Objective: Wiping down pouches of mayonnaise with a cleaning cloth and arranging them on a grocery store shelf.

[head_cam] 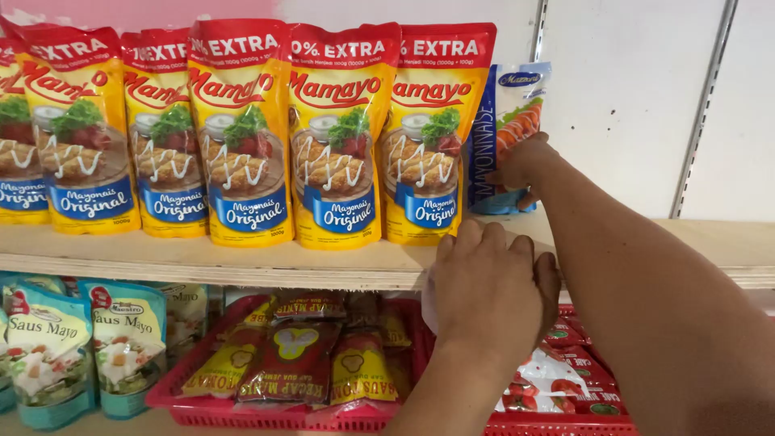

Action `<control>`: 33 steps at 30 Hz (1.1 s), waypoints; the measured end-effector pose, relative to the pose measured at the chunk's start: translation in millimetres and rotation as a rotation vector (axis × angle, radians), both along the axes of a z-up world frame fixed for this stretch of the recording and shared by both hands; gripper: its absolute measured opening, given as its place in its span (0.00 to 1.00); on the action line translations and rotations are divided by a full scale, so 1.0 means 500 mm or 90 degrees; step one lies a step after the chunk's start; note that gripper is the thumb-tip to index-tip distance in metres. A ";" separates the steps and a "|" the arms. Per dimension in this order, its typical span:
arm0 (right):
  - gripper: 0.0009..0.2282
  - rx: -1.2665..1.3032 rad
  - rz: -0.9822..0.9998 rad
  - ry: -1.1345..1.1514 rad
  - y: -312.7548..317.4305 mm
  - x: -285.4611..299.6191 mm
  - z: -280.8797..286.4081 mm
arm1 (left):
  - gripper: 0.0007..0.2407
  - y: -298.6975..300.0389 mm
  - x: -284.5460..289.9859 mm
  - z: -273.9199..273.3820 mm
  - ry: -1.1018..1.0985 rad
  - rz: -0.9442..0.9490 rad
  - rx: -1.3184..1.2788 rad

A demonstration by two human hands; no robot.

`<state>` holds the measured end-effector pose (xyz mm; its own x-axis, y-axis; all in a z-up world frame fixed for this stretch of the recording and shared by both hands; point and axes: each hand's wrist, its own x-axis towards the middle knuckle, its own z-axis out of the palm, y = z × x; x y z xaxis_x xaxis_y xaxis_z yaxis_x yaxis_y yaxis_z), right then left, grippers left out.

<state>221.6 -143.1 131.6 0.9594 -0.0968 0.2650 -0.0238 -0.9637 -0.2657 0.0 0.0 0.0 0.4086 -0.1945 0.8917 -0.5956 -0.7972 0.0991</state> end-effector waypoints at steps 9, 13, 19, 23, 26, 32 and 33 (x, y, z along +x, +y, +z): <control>0.18 0.050 0.014 -0.065 0.003 -0.016 -0.018 | 0.14 -0.006 0.010 -0.009 -0.047 0.002 -0.019; 0.18 0.033 -0.004 -0.067 0.026 -0.056 -0.018 | 0.14 -0.013 0.014 -0.009 -0.055 0.018 -0.010; 0.23 0.069 0.016 -0.091 0.025 -0.004 -0.018 | 0.14 -0.014 0.016 -0.007 -0.049 0.035 0.008; 0.22 -0.156 0.066 -0.074 0.023 0.052 -0.016 | 0.15 -0.013 0.013 -0.008 -0.045 0.031 0.005; 0.30 -0.065 0.061 -0.059 0.029 0.054 -0.016 | 0.15 -0.012 0.008 -0.004 -0.021 0.041 0.017; 0.30 -0.148 0.100 -0.088 0.030 0.084 -0.031 | 0.15 -0.011 0.009 -0.004 -0.011 0.031 0.006; 0.30 -0.171 0.107 -0.096 0.024 0.088 -0.031 | 0.15 -0.014 0.008 -0.002 0.014 0.039 0.010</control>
